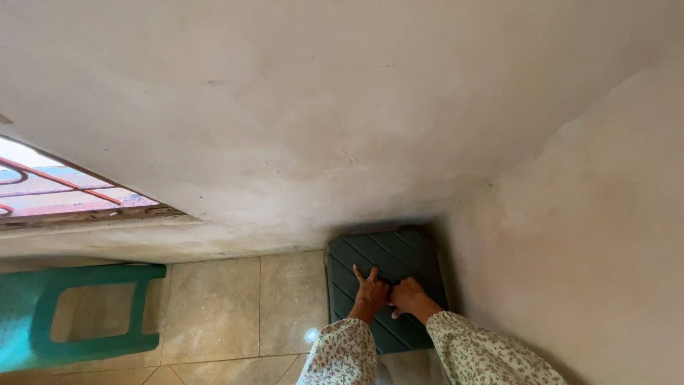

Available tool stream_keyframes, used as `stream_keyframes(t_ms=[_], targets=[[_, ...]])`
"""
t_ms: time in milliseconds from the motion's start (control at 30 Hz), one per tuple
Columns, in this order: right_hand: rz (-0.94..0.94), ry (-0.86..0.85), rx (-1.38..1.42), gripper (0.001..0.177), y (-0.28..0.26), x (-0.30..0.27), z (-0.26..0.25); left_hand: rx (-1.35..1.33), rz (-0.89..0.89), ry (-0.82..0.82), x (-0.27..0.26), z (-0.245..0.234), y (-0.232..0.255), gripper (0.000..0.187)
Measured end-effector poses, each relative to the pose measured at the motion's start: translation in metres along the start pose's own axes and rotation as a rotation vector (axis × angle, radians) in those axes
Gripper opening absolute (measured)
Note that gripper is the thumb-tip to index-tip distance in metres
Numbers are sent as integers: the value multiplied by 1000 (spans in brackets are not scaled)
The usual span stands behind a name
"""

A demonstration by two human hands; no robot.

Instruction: Sweeping the floor and moving small furniture and computer parts to reach corners in a room.

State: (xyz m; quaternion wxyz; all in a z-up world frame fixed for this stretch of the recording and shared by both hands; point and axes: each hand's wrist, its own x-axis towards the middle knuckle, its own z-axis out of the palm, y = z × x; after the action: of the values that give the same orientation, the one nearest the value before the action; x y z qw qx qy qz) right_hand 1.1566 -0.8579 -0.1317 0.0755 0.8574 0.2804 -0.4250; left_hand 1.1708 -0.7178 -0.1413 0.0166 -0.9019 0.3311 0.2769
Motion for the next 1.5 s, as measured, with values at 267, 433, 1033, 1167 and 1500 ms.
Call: stream_keyframes(t_ms=[267, 433, 1033, 1167, 1500], targets=[[15, -70, -55, 50, -18, -4, -11, -8, 7, 55, -5, 26, -8, 59], [51, 17, 53, 43, -25, -14, -2, -25, 22, 106, -7, 46, -6, 64], [157, 400, 493, 37, -67, -98, -69, -453, -62, 364, -119, -2, 21, 53], [111, 442, 412, 26, -108, -151, -100, -488, -136, 548, -179, -24, 49, 44], [-172, 563, 433, 21, -269, -310, -155, -587, -395, 808, -444, -126, 126, 33]])
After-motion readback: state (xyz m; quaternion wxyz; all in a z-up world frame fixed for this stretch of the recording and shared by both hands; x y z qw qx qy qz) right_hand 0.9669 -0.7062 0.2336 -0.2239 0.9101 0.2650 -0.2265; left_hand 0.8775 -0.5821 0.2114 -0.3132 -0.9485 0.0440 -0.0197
